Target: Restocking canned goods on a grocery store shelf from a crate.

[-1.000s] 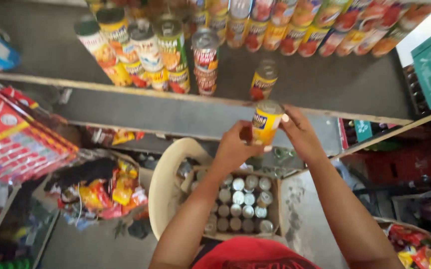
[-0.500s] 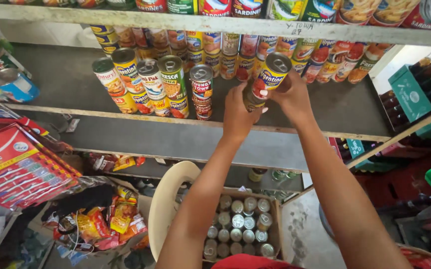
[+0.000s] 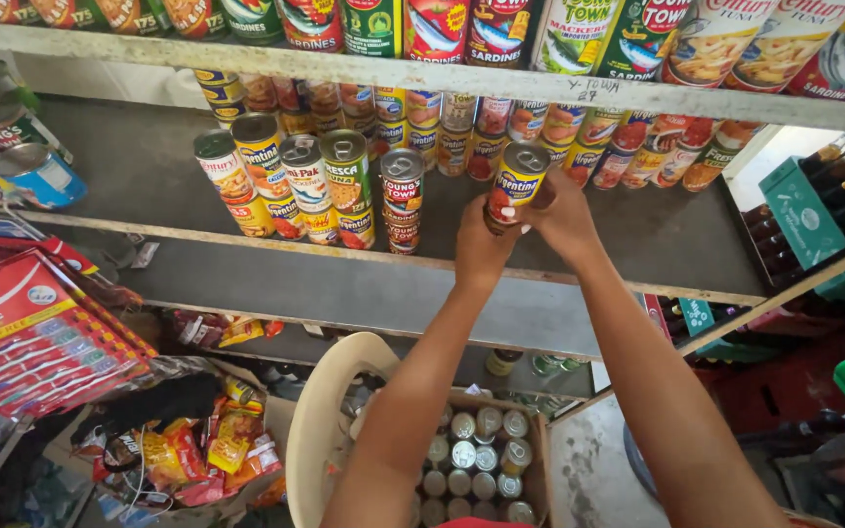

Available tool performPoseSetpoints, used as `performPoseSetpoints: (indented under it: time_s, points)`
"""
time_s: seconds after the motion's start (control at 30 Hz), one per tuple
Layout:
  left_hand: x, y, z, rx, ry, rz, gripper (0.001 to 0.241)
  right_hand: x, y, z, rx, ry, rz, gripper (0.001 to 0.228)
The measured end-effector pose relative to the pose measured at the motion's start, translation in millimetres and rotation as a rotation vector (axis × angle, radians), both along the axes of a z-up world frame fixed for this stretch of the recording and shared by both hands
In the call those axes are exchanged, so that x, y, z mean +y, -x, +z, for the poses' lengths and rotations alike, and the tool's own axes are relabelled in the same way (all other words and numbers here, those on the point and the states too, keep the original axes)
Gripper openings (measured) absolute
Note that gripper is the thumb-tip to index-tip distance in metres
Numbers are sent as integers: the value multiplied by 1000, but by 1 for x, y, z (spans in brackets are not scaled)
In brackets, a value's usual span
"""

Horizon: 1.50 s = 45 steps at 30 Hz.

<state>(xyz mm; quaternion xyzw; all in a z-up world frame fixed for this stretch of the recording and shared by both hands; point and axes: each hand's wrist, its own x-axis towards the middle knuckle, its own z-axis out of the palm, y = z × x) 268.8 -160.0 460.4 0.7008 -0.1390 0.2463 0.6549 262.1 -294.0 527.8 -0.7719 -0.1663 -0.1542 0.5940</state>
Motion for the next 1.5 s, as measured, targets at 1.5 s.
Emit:
performPoseSetpoints:
  time_s: [1.5]
  points:
    - [31, 36, -12, 2, -60, 7, 64, 20, 1, -45, 121, -38, -39, 39]
